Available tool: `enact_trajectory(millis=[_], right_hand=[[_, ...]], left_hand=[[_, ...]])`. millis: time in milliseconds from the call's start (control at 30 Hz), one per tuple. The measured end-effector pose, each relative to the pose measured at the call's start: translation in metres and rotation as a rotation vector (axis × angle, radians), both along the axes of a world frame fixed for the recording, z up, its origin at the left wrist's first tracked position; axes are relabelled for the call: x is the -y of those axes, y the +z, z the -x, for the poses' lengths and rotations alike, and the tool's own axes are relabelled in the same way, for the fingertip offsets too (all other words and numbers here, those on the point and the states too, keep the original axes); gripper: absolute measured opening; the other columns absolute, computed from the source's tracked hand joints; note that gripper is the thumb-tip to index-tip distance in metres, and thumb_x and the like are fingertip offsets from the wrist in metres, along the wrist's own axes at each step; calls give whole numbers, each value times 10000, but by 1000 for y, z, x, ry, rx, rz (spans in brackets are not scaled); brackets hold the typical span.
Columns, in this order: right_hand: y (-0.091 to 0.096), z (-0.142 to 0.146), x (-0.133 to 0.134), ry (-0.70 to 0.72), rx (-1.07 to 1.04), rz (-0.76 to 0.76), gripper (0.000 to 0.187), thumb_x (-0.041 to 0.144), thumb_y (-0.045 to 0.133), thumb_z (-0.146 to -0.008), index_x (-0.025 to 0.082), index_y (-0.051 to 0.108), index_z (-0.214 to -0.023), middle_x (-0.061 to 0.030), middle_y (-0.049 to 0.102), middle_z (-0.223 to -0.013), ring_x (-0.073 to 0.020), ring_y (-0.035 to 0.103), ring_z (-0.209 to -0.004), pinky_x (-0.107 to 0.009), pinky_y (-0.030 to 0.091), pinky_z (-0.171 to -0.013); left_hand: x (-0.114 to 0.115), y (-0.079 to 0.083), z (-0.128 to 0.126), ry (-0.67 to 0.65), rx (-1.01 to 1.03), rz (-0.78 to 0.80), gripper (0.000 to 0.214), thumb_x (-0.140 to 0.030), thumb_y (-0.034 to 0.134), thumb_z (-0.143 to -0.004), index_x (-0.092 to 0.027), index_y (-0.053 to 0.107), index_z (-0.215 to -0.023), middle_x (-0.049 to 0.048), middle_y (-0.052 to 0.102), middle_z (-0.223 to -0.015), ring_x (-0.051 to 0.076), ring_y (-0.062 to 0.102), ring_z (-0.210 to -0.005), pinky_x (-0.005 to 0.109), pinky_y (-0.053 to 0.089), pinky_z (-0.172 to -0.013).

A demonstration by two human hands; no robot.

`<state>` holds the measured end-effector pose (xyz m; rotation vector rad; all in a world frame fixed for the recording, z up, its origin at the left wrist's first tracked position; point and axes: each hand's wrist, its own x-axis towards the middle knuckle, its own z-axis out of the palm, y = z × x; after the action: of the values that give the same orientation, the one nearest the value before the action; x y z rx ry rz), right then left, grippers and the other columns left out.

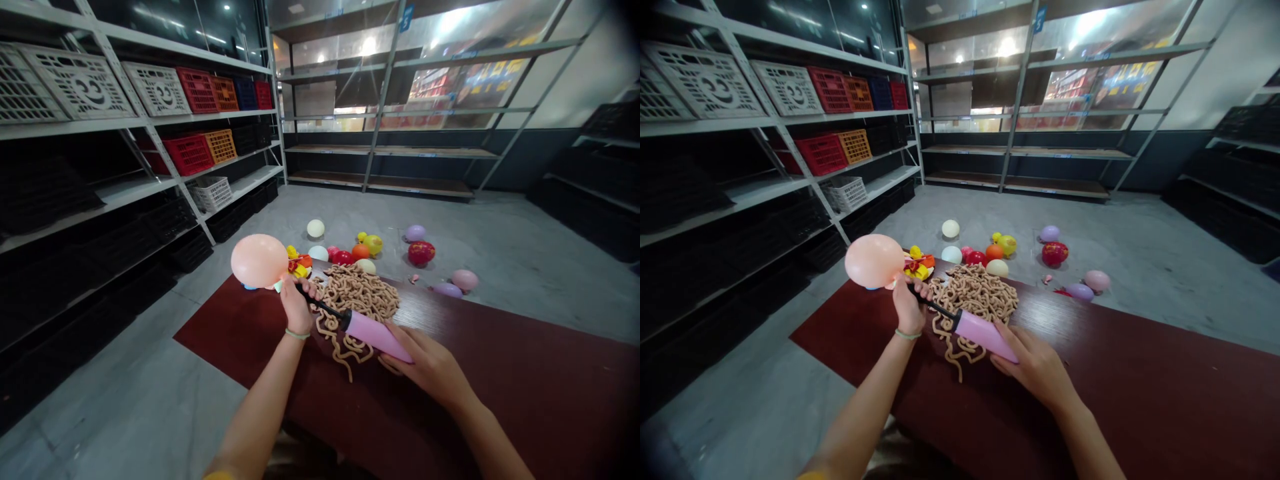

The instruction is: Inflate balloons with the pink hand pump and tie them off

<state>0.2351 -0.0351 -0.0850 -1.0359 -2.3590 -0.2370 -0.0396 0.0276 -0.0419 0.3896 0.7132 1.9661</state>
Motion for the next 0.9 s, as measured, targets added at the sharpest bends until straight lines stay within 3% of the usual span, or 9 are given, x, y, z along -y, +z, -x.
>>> enact_trajectory(millis=[133, 233, 367, 467, 633, 900], right_hand=[[-1, -16, -5, -29, 35, -10, 605, 386, 619, -944, 214, 427, -1491, -109, 698, -1186, -254, 685, -1004, -362, 552, -860], [-1, -11, -3, -47, 47, -32, 575, 389, 612, -947, 181, 462, -1462, -117, 710, -1127, -249, 689, -952, -356, 554, -826], [-3, 15, 5, -42, 29, -64, 515, 383, 596, -951, 122, 522, -1389, -131, 725, -1070, -243, 702, -889, -349, 566, -801], [-6, 34, 10, -57, -6, -64, 502, 385, 576, -959, 100, 525, -1369, -154, 717, -1137, -261, 706, -966, -366, 575, -848], [-5, 44, 14, -56, -43, 18, 538, 416, 552, -964, 126, 486, -1412, -149, 711, -1182, -265, 712, -1001, -365, 604, -807], [12, 13, 7, 8, -34, 23, 577, 366, 600, -951, 211, 431, -1480, -110, 707, -1188, -246, 701, -1019, -366, 584, -861]], left_hand=[[-6, 3, 17, 71, 16, 8, 237, -376, 514, -927, -224, 416, -775, -63, 392, -542, 92, 396, -406, 214, 347, -403], [-8, 4, 19, 103, 29, 42, 245, -378, 514, -925, -223, 409, -767, -65, 382, -542, 89, 382, -400, 210, 338, -397], [-5, 0, 5, 60, 48, 85, 268, -402, 504, -934, -218, 413, -762, -64, 387, -541, 87, 392, -402, 208, 342, -394], [1, -7, -15, -16, 27, 64, 295, -444, 537, -923, -213, 429, -774, -62, 404, -555, 87, 414, -411, 207, 353, -394], [7, -13, -29, -91, -40, 25, 360, -518, 563, -911, -208, 441, -773, -57, 424, -560, 87, 423, -417, 209, 374, -396], [6, 3, 5, 47, 18, 3, 320, -476, 580, -907, -224, 424, -784, -65, 401, -554, 88, 419, -420, 212, 368, -413]])
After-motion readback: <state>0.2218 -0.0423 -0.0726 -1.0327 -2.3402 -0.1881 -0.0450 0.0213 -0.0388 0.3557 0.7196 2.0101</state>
